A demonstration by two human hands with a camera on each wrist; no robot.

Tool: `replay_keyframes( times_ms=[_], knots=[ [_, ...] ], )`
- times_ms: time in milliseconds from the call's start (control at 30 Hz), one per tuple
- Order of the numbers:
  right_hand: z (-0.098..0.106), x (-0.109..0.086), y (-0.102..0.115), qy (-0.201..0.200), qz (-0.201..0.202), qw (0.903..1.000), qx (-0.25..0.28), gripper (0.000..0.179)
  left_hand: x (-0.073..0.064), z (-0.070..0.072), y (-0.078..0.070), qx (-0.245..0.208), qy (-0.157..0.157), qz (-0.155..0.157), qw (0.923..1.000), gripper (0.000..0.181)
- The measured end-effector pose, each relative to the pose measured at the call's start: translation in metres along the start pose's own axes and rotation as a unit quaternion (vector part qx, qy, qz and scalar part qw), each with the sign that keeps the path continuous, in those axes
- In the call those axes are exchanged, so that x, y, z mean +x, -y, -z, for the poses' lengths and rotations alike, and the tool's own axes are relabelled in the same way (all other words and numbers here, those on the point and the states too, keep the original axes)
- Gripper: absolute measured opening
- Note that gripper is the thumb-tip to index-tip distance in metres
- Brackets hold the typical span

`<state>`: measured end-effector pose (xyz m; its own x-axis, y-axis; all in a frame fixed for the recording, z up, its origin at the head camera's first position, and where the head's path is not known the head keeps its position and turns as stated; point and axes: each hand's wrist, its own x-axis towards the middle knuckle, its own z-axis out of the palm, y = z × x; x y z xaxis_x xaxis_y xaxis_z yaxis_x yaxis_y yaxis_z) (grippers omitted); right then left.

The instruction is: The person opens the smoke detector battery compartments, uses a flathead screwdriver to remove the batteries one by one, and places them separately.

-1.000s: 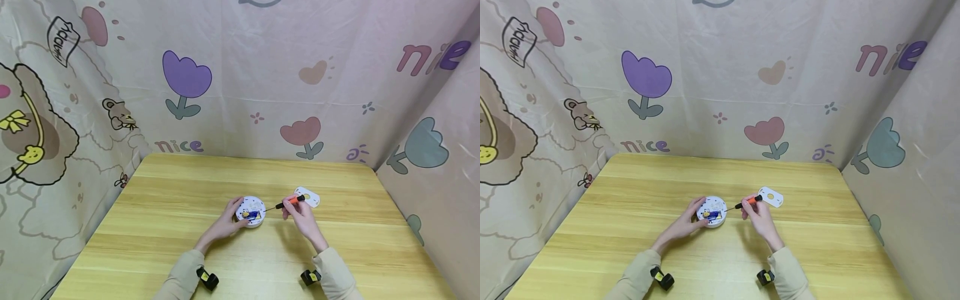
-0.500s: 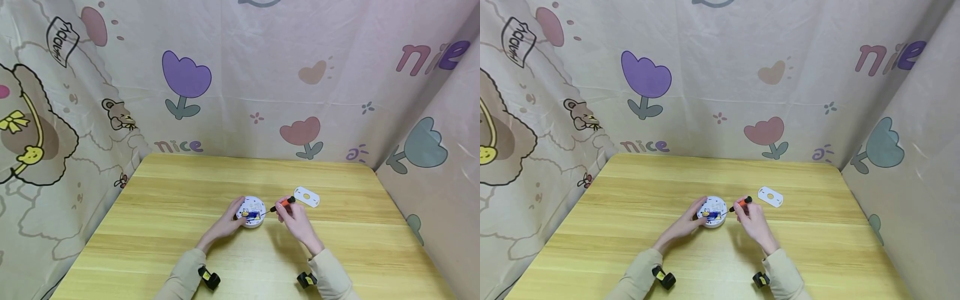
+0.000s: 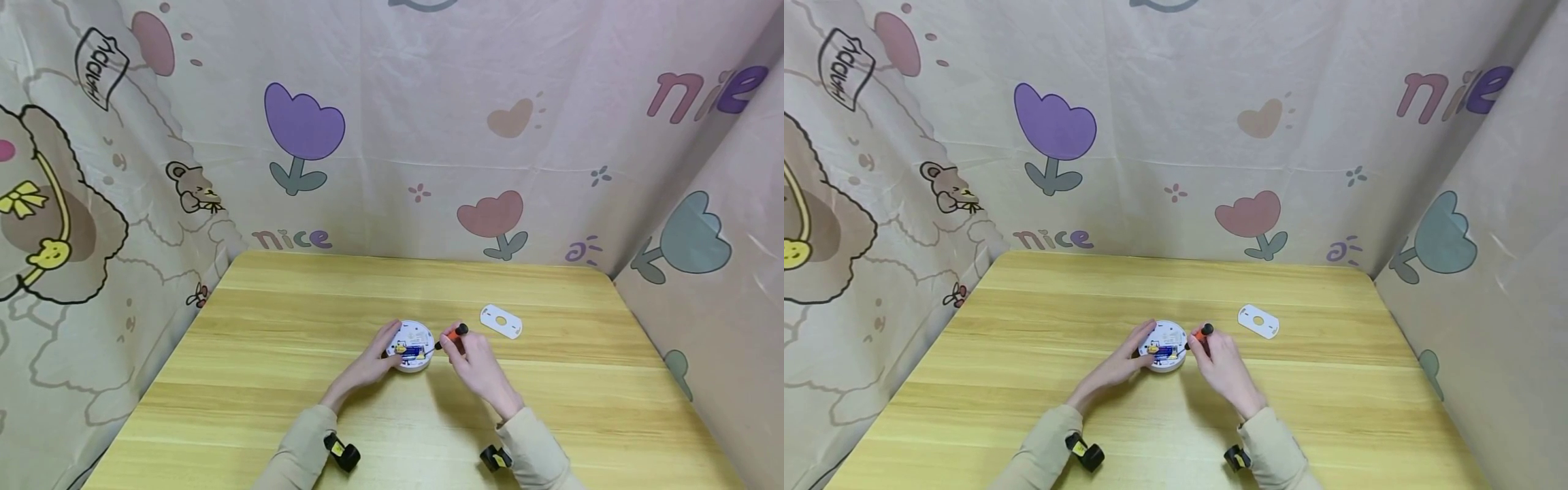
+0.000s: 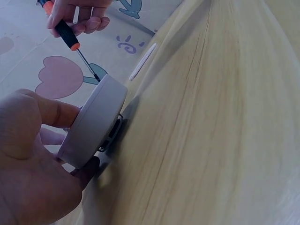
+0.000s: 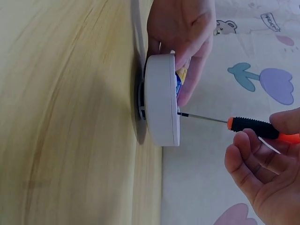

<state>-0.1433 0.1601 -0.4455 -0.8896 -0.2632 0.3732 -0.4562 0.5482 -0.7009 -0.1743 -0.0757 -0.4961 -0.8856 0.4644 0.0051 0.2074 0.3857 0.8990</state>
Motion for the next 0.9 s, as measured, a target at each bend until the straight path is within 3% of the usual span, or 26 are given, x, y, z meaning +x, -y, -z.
replay_keyframes(
  times_ms=[400,633,733,900],
  knots=[
    [-0.0048,-0.0001,0.0065,-0.015,0.022,0.9988,-0.042,0.008,0.0013,0.002,0.0031,-0.009,0.013,-0.011,0.9998,0.077],
    [-0.0077,0.0019,0.0096,-0.01,0.057,0.9955,-0.075,0.006,0.0015,0.0017,0.0036,-0.009,0.016,-0.016,0.9997,0.076],
    [-0.0078,0.0029,0.0089,-0.001,0.041,0.9971,-0.064,0.007,0.0014,0.001,0.0037,-0.004,0.016,-0.014,0.9998,0.075],
    [-0.0053,0.0044,0.0037,0.015,-0.029,0.9995,-0.005,0.015,0.0005,0.0005,0.002,0.003,0.019,-0.008,0.9998,0.074]
  ],
)
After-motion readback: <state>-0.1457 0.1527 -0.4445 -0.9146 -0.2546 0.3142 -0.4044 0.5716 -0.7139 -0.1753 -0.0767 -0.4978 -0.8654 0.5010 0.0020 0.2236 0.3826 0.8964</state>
